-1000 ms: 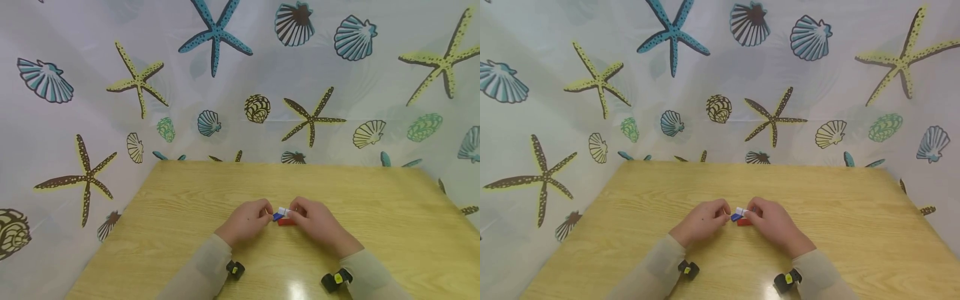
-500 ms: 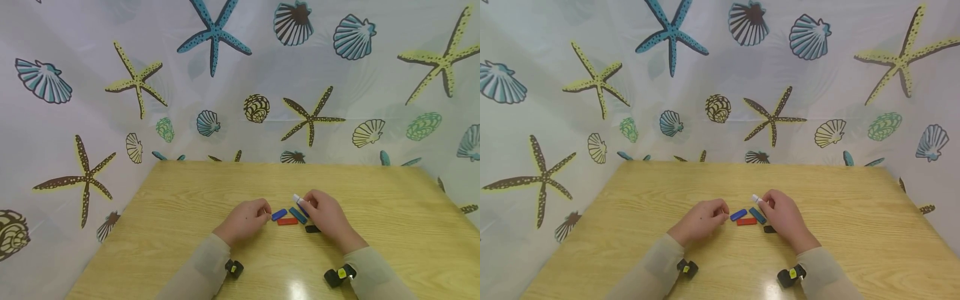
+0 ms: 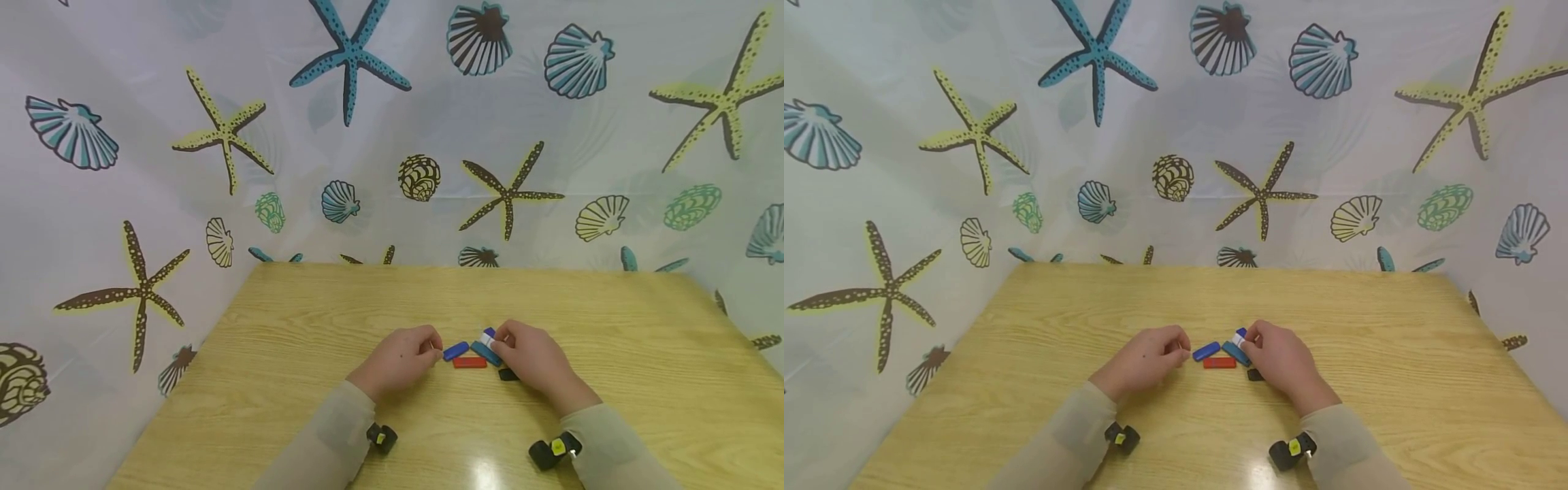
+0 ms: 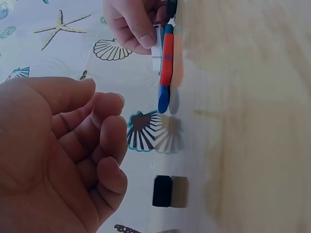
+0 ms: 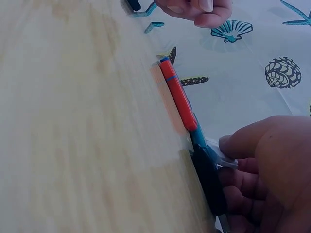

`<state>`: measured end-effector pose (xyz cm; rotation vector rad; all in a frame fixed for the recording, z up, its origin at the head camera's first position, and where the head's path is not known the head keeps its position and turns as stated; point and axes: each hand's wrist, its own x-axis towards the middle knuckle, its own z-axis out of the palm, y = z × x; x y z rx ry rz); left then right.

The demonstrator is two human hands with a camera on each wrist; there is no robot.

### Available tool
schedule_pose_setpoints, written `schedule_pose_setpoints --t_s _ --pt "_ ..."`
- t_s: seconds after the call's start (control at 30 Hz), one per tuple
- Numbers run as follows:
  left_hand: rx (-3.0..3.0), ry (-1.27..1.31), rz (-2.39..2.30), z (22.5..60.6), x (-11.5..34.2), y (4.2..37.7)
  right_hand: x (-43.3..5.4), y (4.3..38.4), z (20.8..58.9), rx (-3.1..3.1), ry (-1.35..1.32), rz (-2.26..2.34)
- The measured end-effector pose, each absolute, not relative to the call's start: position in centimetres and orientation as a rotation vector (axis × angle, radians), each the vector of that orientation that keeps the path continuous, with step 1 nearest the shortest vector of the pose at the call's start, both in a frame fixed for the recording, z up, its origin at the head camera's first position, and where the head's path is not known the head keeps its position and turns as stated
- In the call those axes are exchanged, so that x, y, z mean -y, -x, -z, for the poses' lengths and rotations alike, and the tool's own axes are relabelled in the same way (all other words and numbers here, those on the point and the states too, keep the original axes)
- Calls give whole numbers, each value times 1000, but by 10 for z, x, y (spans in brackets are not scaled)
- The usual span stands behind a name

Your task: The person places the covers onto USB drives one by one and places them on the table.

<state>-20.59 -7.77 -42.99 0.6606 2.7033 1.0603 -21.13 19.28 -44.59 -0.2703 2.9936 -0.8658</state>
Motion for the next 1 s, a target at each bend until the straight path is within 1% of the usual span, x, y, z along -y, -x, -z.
schedule_pose_setpoints --t_s 0.33,0.57,0.9,1.0 --pt "-2691 -672 -1067 431 83 209 -191 209 444 -3016 264 813" --pt "-2725 -606 -1043 427 90 212 -191 210 444 -3057 280 830" --pt "-2922 -578 -560 425 97 212 -191 211 442 -3087 302 863" --pt "-2959 -534 -443 425 99 211 -190 210 441 -3085 315 867"
